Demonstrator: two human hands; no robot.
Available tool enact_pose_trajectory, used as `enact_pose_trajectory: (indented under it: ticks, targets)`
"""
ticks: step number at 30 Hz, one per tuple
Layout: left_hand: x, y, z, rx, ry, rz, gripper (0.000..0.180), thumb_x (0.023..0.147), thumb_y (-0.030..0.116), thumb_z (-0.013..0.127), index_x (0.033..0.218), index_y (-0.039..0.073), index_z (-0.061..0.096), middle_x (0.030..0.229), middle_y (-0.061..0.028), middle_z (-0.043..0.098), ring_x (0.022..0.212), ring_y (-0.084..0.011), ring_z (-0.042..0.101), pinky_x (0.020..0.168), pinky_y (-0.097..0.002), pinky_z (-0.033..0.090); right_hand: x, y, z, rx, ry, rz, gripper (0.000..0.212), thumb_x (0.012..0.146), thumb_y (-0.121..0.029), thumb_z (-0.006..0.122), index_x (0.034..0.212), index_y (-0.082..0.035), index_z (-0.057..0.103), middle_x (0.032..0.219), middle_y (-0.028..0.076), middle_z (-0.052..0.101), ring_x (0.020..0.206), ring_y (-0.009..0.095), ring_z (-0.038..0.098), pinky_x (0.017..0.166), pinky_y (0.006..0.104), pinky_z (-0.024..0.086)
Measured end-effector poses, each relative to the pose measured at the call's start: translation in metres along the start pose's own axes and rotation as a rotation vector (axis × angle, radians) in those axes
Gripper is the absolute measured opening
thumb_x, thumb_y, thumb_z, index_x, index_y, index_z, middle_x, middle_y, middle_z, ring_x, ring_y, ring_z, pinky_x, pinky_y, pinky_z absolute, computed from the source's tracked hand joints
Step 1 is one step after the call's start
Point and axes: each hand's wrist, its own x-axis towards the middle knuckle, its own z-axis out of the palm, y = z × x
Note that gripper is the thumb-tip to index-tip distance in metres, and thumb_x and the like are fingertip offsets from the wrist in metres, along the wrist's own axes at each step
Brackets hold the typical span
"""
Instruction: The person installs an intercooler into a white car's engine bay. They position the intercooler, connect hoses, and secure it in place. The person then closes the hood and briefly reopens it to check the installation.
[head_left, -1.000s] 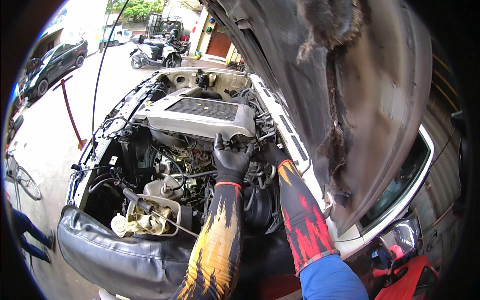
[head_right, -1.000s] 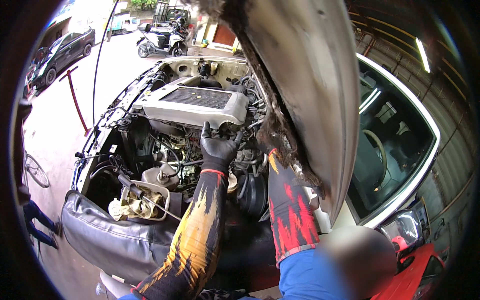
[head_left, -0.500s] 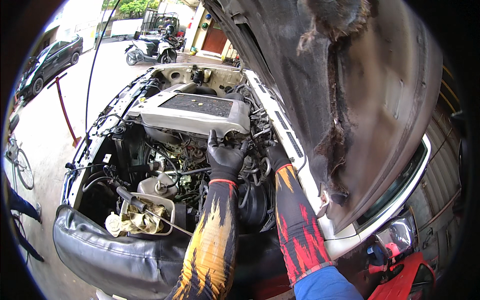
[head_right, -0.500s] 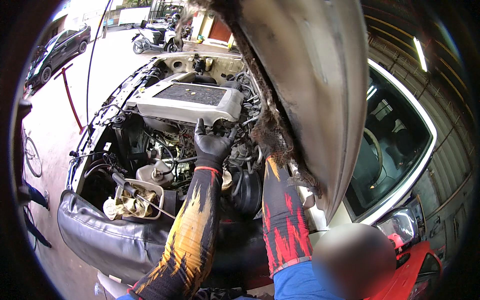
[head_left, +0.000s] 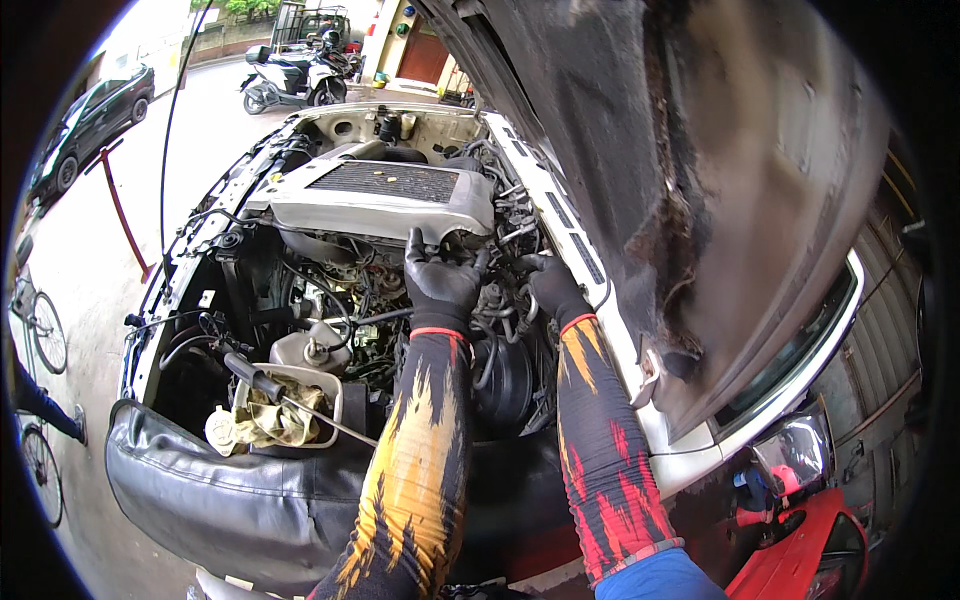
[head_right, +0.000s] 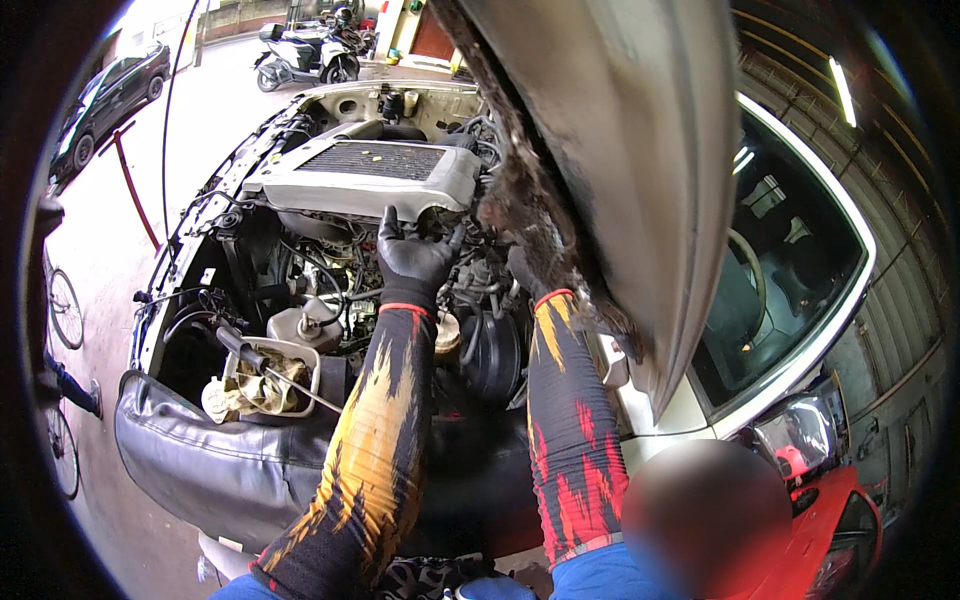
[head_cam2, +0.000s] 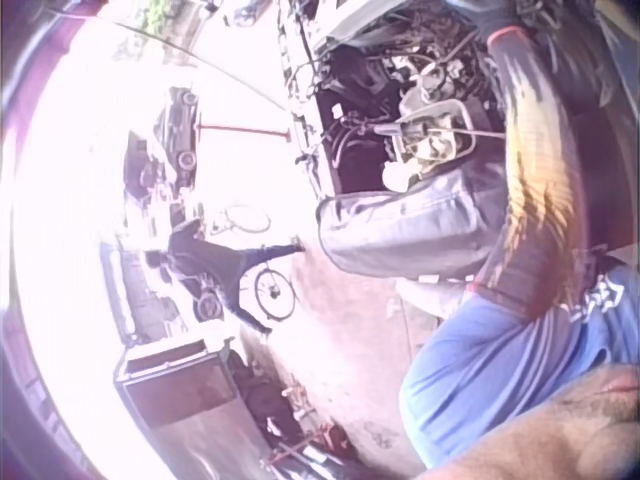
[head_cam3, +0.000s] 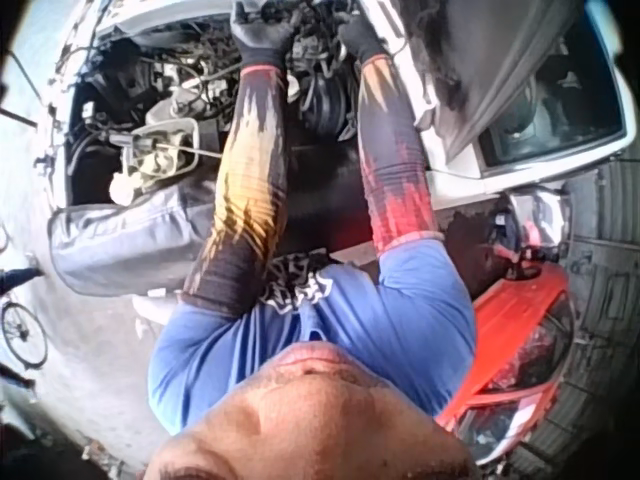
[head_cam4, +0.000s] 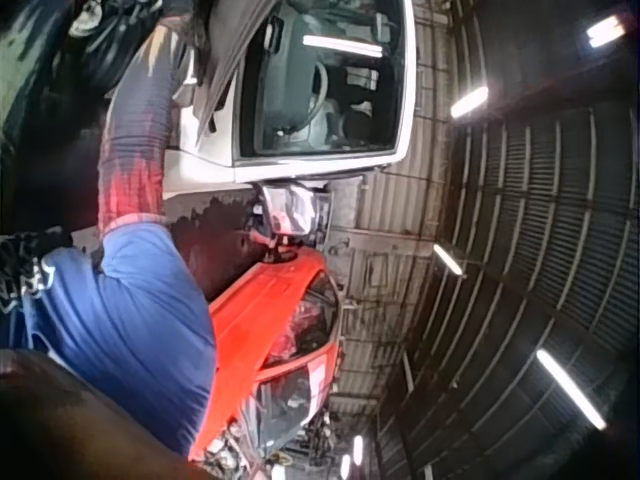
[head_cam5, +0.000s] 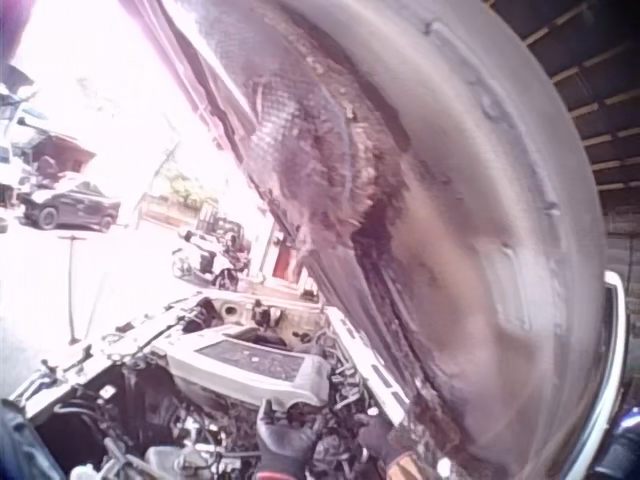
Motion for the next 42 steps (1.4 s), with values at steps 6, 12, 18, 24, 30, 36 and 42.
enact_pose_trajectory:
  ticks: [6,12,18,24,30,36,42]
  targets:
    - [-0.003,0.002,0.004,0.033,-0.005,-0.020,0.060,0.090,0.048,0.062,0.137,0.012,0.048,0.142,-0.0142,0.049,0.132,-0.0365,0.044,0.112,-0.0629,0.029,-0.003,0.043,0.027,0.041,-0.011,0.059,0.045,0.091,-0.009,0.058,0.136,-0.004,0.061,0.115,0.012,0.072,0.100,0.018,0.066,0.091,0.0332,0.050]
    - [0.004,0.004,-0.002,0.022,0.019,-0.035,0.076,0.088,0.046,0.065,0.148,0.009,0.036,0.155,-0.0165,0.035,0.145,-0.0378,0.028,0.118,-0.0633,0.021,-0.012,0.003,0.009,-0.012,-0.256,0.137,0.042,0.092,-0.018,0.063,0.132,-0.003,0.062,0.121,0.019,0.069,0.108,0.024,0.067,0.096,0.0347,0.049]
    - [0.004,0.008,-0.003,-0.014,0.055,-0.105,0.072,0.090,0.049,0.063,0.146,0.009,0.041,0.151,-0.0167,0.042,0.140,-0.0372,0.038,0.116,-0.0621,0.026,-0.026,-0.031,-0.021,0.099,-0.158,0.118,0.044,0.090,-0.026,0.068,0.126,0.001,0.064,0.118,0.024,0.069,0.107,0.030,0.068,0.095,0.0382,0.049]
    - [0.003,0.008,-0.002,0.057,0.050,-0.060,0.071,0.089,0.048,0.063,0.144,0.008,0.044,0.149,-0.0171,0.045,0.139,-0.0373,0.040,0.115,-0.0630,0.028,-0.033,-0.034,-0.040,-0.185,-0.260,0.075,0.045,0.091,-0.020,0.069,0.127,0.005,0.061,0.117,0.018,0.070,0.102,0.025,0.068,0.090,0.0366,0.052]
    - [0.002,0.007,-0.001,0.013,0.060,-0.071,0.067,0.086,0.045,0.066,0.140,0.010,0.049,0.148,-0.0163,0.046,0.139,-0.0384,0.038,0.115,-0.0650,0.025,-0.019,0.002,-0.027,0.562,-0.486,0.183,0.029,0.096,-0.006,0.057,0.123,0.005,0.060,0.108,0.013,0.069,0.094,0.021,0.069,0.079,0.0320,0.056]
    - [-0.001,0.005,0.001,0.009,0.012,-0.060,0.062,0.089,0.043,0.063,0.140,0.011,0.050,0.149,-0.0167,0.045,0.143,-0.0401,0.034,0.117,-0.0658,0.022,-0.009,0.037,-0.019,0.628,-0.520,0.164,0.028,0.099,-0.004,0.053,0.125,0.004,0.058,0.108,0.011,0.068,0.094,0.019,0.068,0.081,0.0323,0.056]
    - [0.003,0.007,-0.003,0.060,0.009,-0.027,0.066,0.090,0.043,0.063,0.143,0.010,0.045,0.152,-0.0172,0.040,0.144,-0.0397,0.031,0.117,-0.0673,0.021,-0.014,0.028,-0.016,0.498,-0.445,0.177,0.029,0.097,-0.007,0.059,0.125,0.003,0.059,0.103,0.007,0.069,0.089,0.014,0.065,0.080,0.0303,0.055]
